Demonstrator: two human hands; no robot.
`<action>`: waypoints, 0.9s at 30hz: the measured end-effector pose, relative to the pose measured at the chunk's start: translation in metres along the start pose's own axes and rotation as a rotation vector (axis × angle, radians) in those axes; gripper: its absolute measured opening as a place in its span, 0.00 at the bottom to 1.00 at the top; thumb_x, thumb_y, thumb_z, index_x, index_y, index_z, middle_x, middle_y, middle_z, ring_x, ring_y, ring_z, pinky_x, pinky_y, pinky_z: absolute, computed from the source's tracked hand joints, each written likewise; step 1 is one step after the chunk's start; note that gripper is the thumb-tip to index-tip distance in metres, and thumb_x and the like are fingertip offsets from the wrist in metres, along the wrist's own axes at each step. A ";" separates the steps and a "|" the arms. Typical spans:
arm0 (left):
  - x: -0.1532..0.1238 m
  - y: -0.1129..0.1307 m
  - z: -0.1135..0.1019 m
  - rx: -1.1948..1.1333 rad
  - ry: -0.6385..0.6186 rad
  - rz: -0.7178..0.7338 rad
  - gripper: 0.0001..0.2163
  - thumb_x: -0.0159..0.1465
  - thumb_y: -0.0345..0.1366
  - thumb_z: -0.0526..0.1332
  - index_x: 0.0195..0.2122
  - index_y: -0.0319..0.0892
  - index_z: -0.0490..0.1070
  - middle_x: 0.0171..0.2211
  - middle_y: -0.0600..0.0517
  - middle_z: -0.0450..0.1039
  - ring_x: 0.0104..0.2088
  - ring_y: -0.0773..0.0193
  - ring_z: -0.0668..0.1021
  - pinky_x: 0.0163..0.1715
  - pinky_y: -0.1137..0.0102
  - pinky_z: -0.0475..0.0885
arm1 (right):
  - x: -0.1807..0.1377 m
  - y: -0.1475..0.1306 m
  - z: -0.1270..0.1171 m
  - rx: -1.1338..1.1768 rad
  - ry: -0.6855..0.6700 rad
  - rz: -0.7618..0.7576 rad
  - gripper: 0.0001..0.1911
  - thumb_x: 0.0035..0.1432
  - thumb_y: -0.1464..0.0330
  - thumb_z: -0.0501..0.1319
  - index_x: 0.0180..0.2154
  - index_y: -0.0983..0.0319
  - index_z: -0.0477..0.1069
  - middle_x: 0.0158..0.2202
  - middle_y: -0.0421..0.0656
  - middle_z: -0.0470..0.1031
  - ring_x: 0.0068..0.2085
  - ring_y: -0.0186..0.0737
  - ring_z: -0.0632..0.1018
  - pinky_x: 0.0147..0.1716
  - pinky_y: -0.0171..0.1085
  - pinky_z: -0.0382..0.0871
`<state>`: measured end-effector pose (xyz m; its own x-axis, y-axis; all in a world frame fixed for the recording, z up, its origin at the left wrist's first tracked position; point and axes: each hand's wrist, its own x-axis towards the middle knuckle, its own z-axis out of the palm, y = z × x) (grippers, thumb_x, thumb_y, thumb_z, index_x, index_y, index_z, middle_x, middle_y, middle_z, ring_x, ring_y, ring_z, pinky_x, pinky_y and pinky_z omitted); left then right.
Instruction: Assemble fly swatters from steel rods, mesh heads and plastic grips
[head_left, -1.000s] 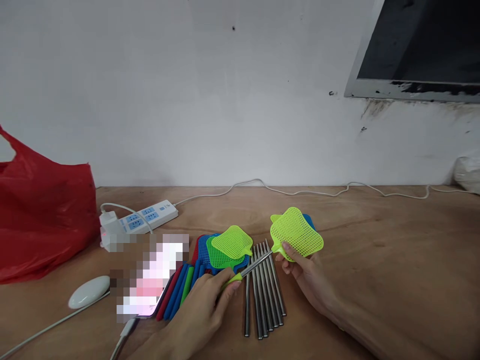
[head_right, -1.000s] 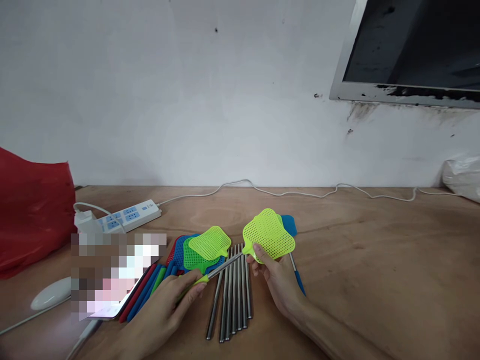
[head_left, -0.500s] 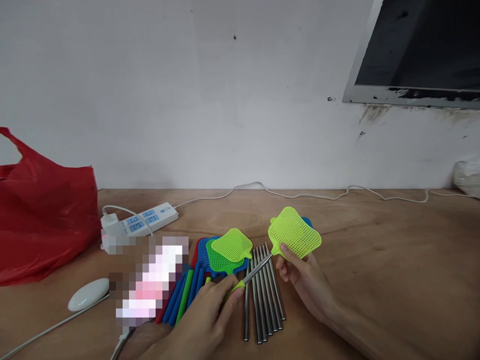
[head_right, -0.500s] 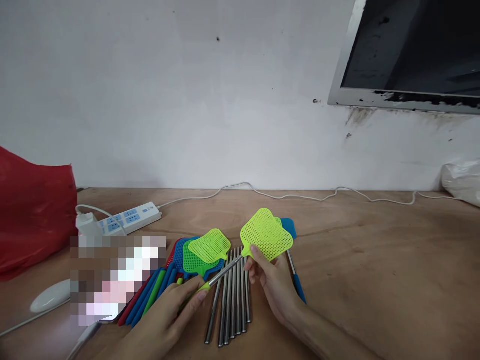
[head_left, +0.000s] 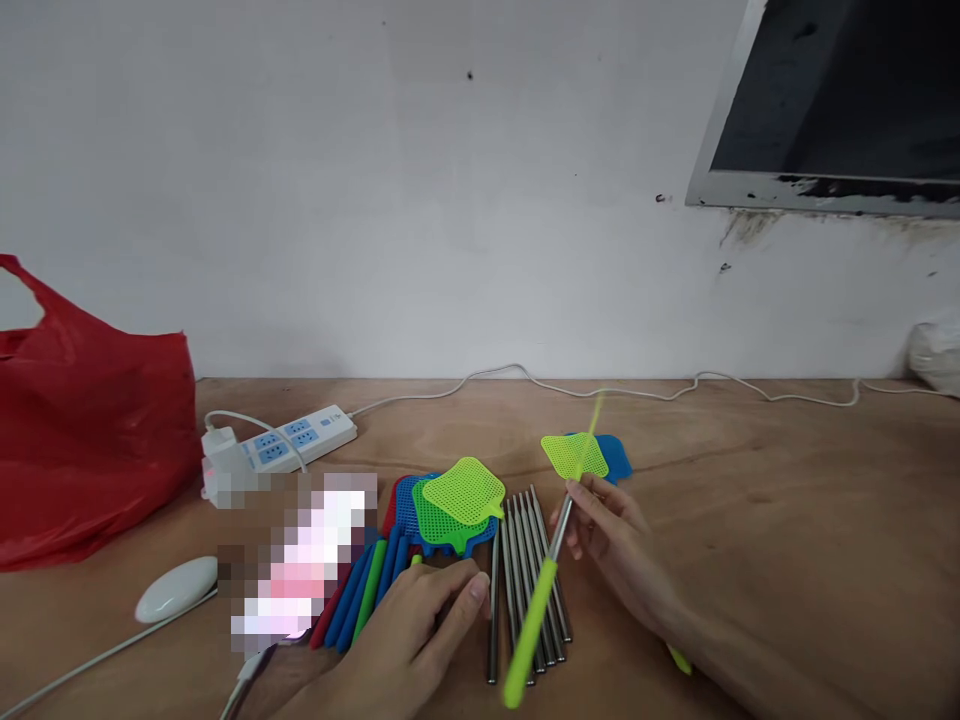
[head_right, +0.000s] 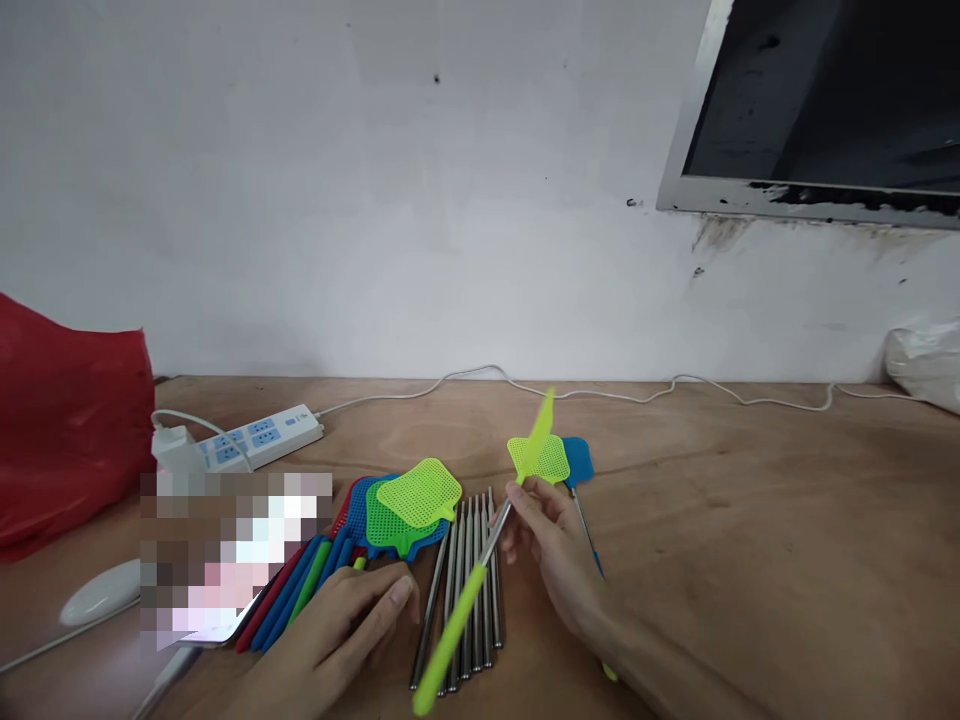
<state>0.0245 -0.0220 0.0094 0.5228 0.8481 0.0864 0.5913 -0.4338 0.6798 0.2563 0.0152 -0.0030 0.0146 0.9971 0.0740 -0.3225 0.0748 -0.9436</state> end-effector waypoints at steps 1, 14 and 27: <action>0.000 0.000 0.000 0.015 0.004 0.009 0.21 0.74 0.48 0.42 0.27 0.44 0.59 0.26 0.55 0.68 0.29 0.62 0.71 0.33 0.68 0.62 | 0.004 0.000 -0.005 -0.077 0.044 -0.033 0.20 0.51 0.52 0.69 0.26 0.61 0.69 0.20 0.37 0.70 0.19 0.31 0.68 0.18 0.31 0.64; 0.003 -0.005 0.004 0.208 -0.091 0.027 0.18 0.74 0.43 0.45 0.28 0.44 0.61 0.25 0.55 0.68 0.25 0.63 0.70 0.27 0.69 0.56 | 0.039 0.011 -0.047 -1.199 0.171 -0.300 0.15 0.52 0.64 0.62 0.16 0.59 0.68 0.16 0.39 0.69 0.21 0.38 0.68 0.24 0.36 0.53; 0.002 -0.009 0.004 0.262 0.028 0.027 0.16 0.72 0.39 0.47 0.29 0.44 0.65 0.28 0.53 0.72 0.27 0.62 0.72 0.26 0.69 0.58 | 0.031 0.002 -0.043 -1.587 0.103 -0.336 0.08 0.54 0.67 0.61 0.24 0.60 0.69 0.23 0.41 0.74 0.26 0.40 0.72 0.25 0.36 0.46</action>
<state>0.0225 -0.0177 0.0007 0.5254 0.8417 0.1242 0.7181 -0.5171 0.4658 0.2963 0.0467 -0.0167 -0.0405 0.9261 0.3751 0.9540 0.1474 -0.2610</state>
